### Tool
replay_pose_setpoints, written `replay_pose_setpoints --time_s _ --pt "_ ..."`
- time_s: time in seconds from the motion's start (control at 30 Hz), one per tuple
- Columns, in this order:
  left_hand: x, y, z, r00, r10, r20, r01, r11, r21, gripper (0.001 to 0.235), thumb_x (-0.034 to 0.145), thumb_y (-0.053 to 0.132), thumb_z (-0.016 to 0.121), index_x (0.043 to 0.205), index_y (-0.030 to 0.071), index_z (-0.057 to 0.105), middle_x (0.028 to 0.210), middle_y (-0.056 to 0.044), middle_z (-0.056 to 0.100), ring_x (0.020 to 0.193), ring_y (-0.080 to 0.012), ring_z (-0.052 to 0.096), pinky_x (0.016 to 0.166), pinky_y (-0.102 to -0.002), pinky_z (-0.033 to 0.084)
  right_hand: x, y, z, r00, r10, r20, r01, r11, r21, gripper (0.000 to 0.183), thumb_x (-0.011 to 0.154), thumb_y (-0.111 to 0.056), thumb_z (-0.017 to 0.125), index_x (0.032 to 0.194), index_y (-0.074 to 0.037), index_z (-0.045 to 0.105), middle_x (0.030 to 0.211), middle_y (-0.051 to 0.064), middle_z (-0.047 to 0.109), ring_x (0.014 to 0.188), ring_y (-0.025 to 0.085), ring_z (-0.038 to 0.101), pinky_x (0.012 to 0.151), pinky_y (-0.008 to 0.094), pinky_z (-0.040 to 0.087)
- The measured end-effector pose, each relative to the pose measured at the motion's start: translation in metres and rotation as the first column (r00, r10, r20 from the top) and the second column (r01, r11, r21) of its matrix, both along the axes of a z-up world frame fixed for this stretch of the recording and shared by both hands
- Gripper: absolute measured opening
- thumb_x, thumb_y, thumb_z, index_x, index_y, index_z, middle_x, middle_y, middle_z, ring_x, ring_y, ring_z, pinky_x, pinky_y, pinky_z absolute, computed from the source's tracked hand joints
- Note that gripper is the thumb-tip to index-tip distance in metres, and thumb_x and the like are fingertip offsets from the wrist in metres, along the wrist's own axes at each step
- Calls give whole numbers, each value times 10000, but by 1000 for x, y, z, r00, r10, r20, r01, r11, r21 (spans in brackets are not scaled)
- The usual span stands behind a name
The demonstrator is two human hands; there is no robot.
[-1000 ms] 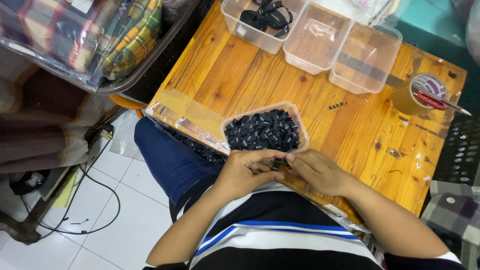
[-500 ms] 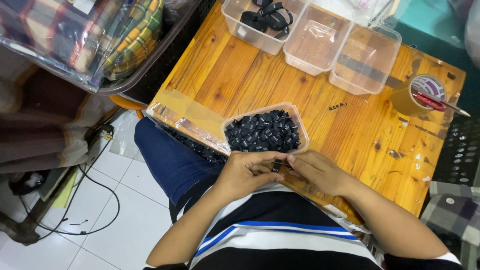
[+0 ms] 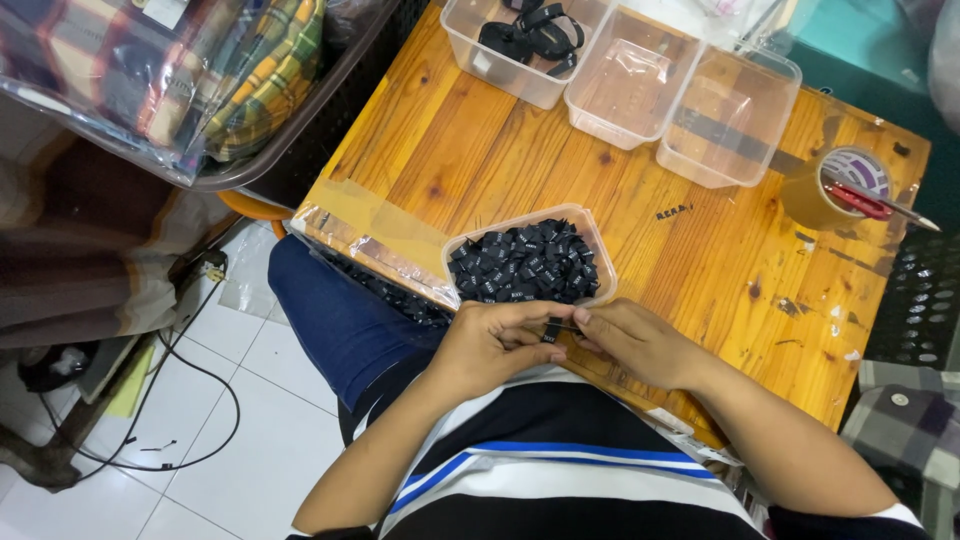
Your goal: The person sits on the floor and uses a knife to cut small black fabric pieces from a larger strip. The cut pieces are placed into a clear plastic container on the table.
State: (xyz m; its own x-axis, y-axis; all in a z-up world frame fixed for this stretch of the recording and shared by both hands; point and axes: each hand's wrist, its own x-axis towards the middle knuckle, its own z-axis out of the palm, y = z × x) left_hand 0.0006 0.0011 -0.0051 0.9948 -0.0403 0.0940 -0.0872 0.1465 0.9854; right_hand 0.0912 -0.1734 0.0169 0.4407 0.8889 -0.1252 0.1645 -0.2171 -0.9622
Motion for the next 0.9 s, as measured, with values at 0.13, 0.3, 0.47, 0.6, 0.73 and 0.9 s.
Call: replay_pose_setpoints --time_s 0.13,0.3,0.47,0.6,0.73,0.9 --pt "0 0 1 1000 -3 -5 3 1000 2 383 650 8 725 1018 33 624 866 -132 669 700 -143 643 582 -247 526 0 -4 -7 1000 4 22 -3 999 -44 469 927 -189 298 518 -56 488 436 24 416 430 125 393 420 246 361" --pt "-1 2 -2 1000 -26 5 26 1000 -2 402 659 2 715 1046 27 608 883 -136 665 705 -152 642 584 -248 527 1 -5 -10 998 20 62 -15 996 -84 475 925 -209 294 550 -26 521 441 73 459 449 148 425 432 282 389" --pt "0 3 -3 999 -32 12 32 999 8 403 662 -5 710 1050 29 606 895 -132 665 707 -140 640 584 -247 527 1 -1 -5 998 11 60 -7 997 -80 486 925 -209 297 522 -36 506 417 51 422 429 140 397 420 268 373" --pt "0 2 5 1000 -18 -4 18 999 33 429 651 17 726 1061 56 609 922 -123 662 722 -140 636 577 -234 523 1 2 -1 998 10 68 -5 997 -76 478 929 -215 306 514 -53 479 420 38 398 430 133 385 416 258 361" --pt "0 1 4 999 -20 -30 21 999 30 454 645 22 729 1078 66 601 953 -127 651 739 -127 616 586 -232 520 0 -1 -10 999 0 40 3 998 -57 464 930 -200 304 513 -65 456 435 23 403 444 129 387 429 254 362" --pt "1 4 5 997 44 -65 -36 993 115 581 620 55 753 1161 95 547 1004 -242 602 786 -230 624 582 -285 525 7 -14 -54 944 -242 226 184 951 250 382 876 -244 347 604 -90 566 370 -10 372 359 98 325 358 226 325"
